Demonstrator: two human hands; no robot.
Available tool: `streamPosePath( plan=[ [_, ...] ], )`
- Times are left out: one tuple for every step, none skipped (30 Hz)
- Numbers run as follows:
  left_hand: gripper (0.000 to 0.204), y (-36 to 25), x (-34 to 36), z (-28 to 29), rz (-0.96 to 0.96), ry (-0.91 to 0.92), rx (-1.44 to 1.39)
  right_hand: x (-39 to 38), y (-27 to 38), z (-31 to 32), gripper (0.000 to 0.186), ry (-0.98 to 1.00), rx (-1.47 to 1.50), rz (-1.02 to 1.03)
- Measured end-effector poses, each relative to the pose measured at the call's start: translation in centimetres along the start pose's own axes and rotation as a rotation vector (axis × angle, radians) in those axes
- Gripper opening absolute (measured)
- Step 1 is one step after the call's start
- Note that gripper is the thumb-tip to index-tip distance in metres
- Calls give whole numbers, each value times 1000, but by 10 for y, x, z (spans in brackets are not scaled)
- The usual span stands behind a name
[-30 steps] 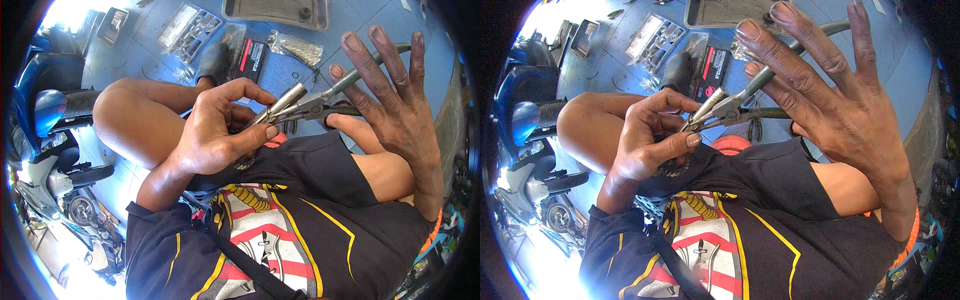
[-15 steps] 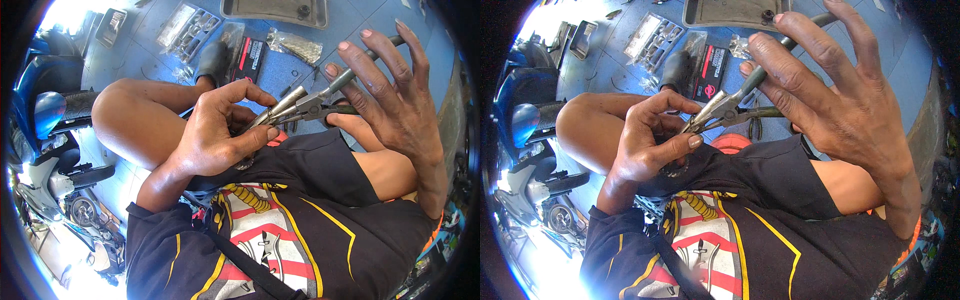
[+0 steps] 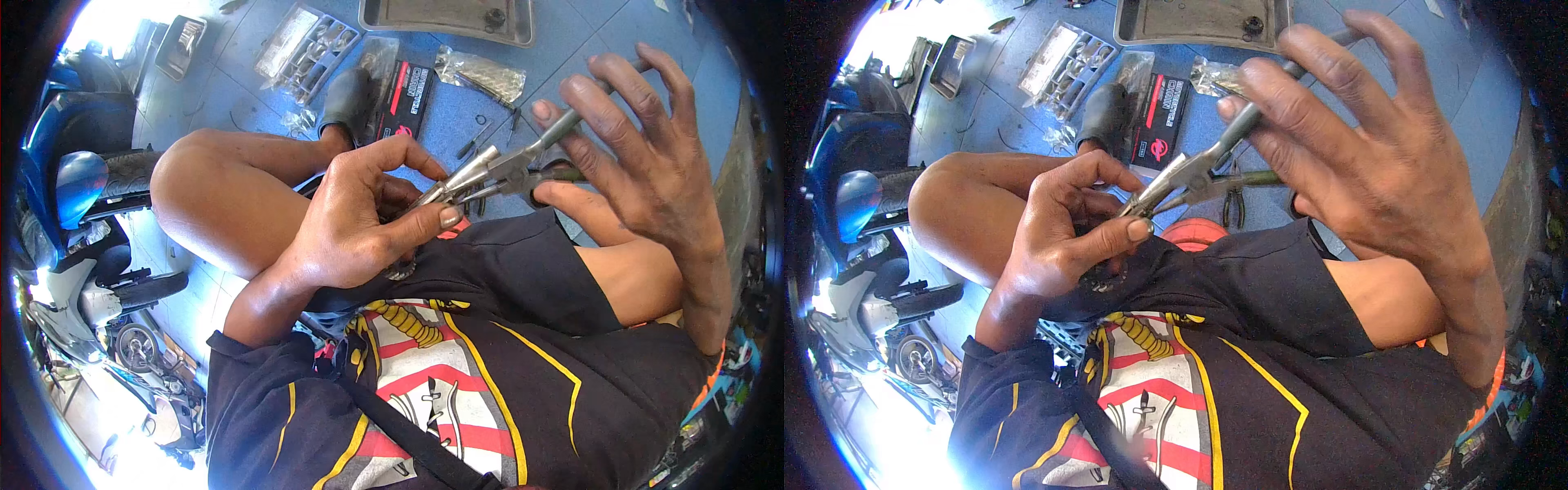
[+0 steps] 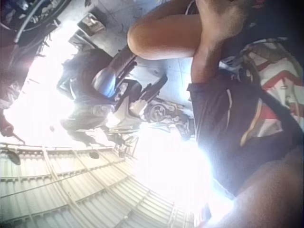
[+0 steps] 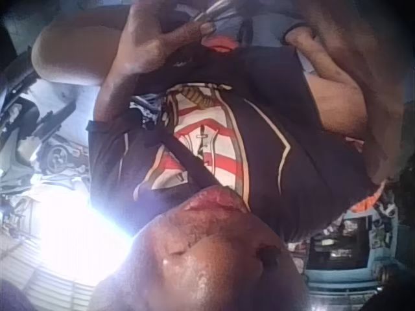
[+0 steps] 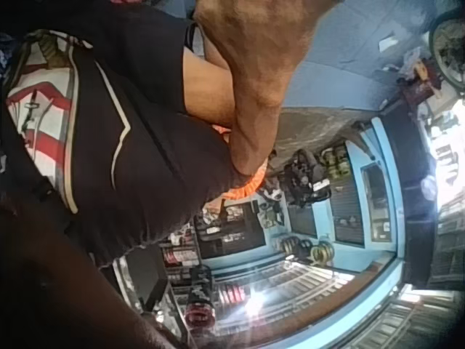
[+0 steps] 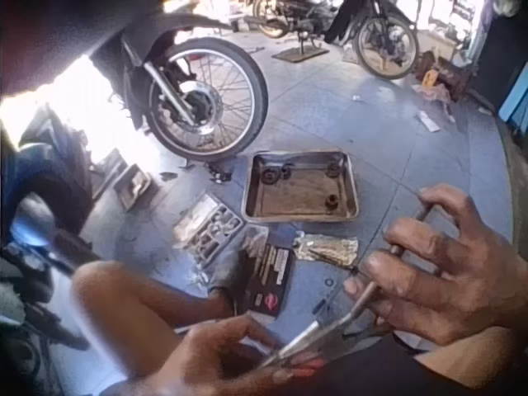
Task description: The recorder is assembling or repairing internal motorcycle engine components, specifically working on a gear shaft and related assembly.
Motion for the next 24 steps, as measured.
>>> streamPosePath(
  plan=[
    [31,2,0,-1,-1,3,1,-4,-1,-1,63,-2,-13,-5],
    [30,4,1,-3,1,16,19,-3,-3,0,63,-1,-15,-7],
    [30,5,1,-5,2,31,37,0,-3,4,62,-1,-5,32],
    [30,4,1,-5,5,32,36,3,-2,6,62,-1,10,71],
    [30,4,0,-5,-4,24,12,4,-1,4,62,1,11,70],
    [31,3,0,-5,-13,16,-13,6,0,2,61,-15,27,42],
    [31,2,1,-4,-14,16,-13,7,-1,0,60,-32,40,15],
    [31,0,1,-4,-47,13,-5,8,-1,0,60,-32,39,15],
    [31,-1,1,-3,-81,11,3,9,-1,1,61,-22,53,4],
    [31,-1,1,-4,-83,11,6,8,-2,1,61,-16,65,-10],
    [31,-1,1,-5,-115,7,14,6,-2,2,61,-19,63,-12],
    [31,-2,1,-6,-147,3,22,4,-2,3,63,-14,63,-21],
    [31,-3,1,-6,-146,5,23,3,-1,4,65,-6,66,-31],
    [32,-4,0,-6,-122,-5,0,4,-1,5,65,-5,66,-33],
    [32,-5,-1,-6,-98,-15,-22,5,-1,7,66,-5,66,-43],
    [32,-7,0,-6,-99,-14,-20,6,-1,7,68,-5,64,-52],
    [33,-8,0,-6,-81,-20,-43,6,-1,7,68,-6,64,-53],
    [34,-8,0,-6,-64,-27,-67,5,-1,6,69,4,60,-58],
    [34,-7,0,-6,-64,-23,-66,4,-2,7,70,17,54,-64],
    [34,-6,1,-5,-78,-11,-71,4,-3,7,70,19,53,-67],
    [35,-6,2,-5,-92,-1,-75,4,-3,6,70,26,61,-63],
    [35,-7,2,-6,-93,1,-73,4,-4,5,71,31,68,-60],
    [34,-8,1,-6,-60,4,-99,3,-4,5,71,29,67,-62],
    [34,-8,1,-7,-26,7,-126,2,-4,5,71,32,60,-66]
  ],
)
Point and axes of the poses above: each hand's wrist, its own x-axis towards the middle knuckle, its own z-axis out of the back of the hand, y = z × x, the point moved 4 cm from there along x, towards the middle knuckle
